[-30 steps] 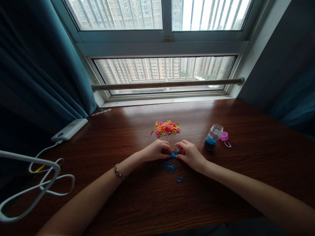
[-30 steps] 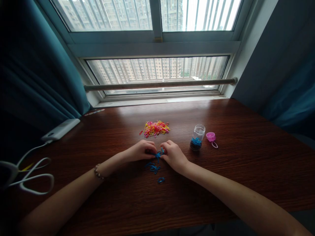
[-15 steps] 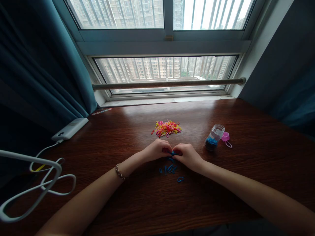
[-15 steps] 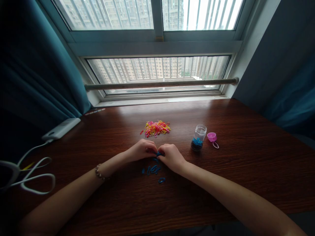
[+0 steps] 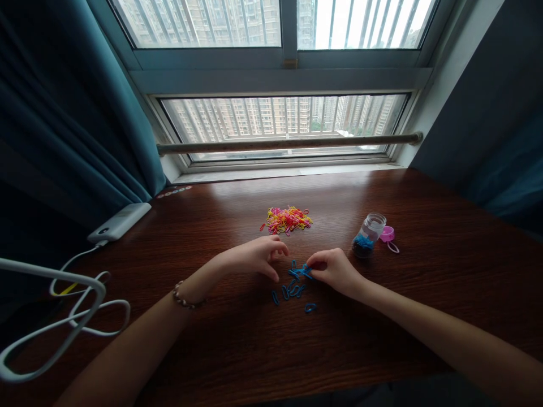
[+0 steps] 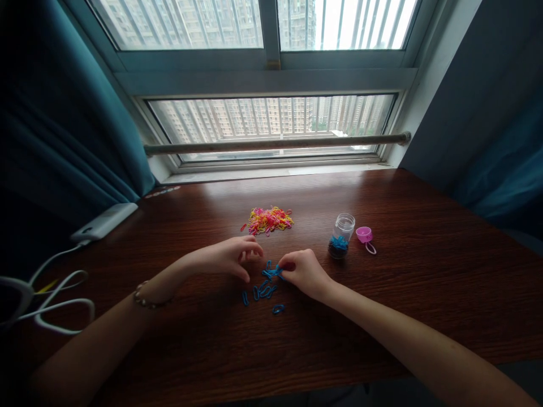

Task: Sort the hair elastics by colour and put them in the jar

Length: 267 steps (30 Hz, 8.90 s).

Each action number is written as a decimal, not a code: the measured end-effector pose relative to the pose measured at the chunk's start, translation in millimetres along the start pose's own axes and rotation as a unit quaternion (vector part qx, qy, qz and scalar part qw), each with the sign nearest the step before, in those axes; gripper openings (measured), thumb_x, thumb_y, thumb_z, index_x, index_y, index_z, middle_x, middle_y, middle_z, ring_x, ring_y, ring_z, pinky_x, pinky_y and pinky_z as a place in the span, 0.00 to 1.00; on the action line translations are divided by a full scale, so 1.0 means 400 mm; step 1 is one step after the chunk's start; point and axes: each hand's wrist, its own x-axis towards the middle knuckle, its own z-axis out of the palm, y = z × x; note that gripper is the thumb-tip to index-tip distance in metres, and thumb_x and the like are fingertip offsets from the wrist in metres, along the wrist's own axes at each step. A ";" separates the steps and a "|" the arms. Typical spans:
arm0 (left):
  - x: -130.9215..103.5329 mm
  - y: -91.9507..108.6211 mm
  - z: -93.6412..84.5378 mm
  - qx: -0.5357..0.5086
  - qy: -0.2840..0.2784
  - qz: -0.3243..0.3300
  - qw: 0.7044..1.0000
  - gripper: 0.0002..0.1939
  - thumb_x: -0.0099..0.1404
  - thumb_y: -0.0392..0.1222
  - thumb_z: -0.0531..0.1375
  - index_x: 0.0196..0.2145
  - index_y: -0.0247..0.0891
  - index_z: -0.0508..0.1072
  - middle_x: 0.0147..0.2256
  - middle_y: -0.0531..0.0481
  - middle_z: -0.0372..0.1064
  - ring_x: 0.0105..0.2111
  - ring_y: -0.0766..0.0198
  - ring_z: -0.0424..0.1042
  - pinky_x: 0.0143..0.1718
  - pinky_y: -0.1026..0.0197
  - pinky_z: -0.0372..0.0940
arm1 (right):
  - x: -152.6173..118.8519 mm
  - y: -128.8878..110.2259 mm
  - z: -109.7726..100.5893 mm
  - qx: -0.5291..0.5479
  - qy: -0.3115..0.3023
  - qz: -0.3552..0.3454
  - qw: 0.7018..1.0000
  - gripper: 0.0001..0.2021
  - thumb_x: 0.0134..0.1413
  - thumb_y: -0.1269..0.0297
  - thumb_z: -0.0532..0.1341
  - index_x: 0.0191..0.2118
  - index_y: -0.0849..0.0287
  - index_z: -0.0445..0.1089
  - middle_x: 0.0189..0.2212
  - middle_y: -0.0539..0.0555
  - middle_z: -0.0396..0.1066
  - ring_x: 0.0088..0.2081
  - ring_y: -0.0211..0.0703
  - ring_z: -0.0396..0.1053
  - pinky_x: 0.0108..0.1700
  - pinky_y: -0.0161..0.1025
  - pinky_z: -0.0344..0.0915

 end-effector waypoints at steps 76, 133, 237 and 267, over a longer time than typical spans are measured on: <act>0.018 0.121 0.112 0.085 -0.035 0.079 0.993 0.10 0.56 0.41 0.60 0.37 0.40 0.71 0.34 0.50 0.62 0.29 0.68 0.65 0.30 0.68 0.60 | -0.100 -0.073 -0.186 -0.168 0.017 0.001 0.986 0.09 0.48 0.74 0.55 0.30 0.60 0.73 0.25 0.51 0.72 0.27 0.36 0.67 0.30 0.31 0.61; 0.408 0.319 -0.118 0.212 0.122 0.361 0.900 0.08 0.59 0.32 0.56 0.34 0.34 0.75 0.32 0.46 0.69 0.30 0.69 0.68 0.34 0.68 0.62 | -0.053 0.001 0.054 -0.240 -0.010 -0.104 0.965 0.05 0.53 0.75 0.52 0.31 0.61 0.63 0.32 0.55 0.62 0.35 0.40 0.58 0.36 0.34 0.58; -0.006 0.046 0.047 -0.084 0.019 0.097 0.992 0.11 0.58 0.45 0.59 0.29 0.32 0.72 0.29 0.49 0.65 0.27 0.70 0.64 0.28 0.68 0.60 | -0.027 -0.150 -0.456 -0.359 0.073 -0.067 0.928 0.05 0.47 0.71 0.57 0.24 0.59 0.69 0.21 0.49 0.68 0.24 0.35 0.65 0.28 0.32 0.58; 0.405 0.285 -0.050 0.027 0.205 0.304 0.930 0.06 0.58 0.36 0.58 0.34 0.34 0.73 0.33 0.47 0.72 0.33 0.67 0.70 0.38 0.64 0.65 | -0.174 0.071 -0.204 -0.117 0.273 -0.039 0.954 0.07 0.55 0.65 0.54 0.30 0.59 0.66 0.26 0.51 0.66 0.28 0.38 0.64 0.32 0.35 0.58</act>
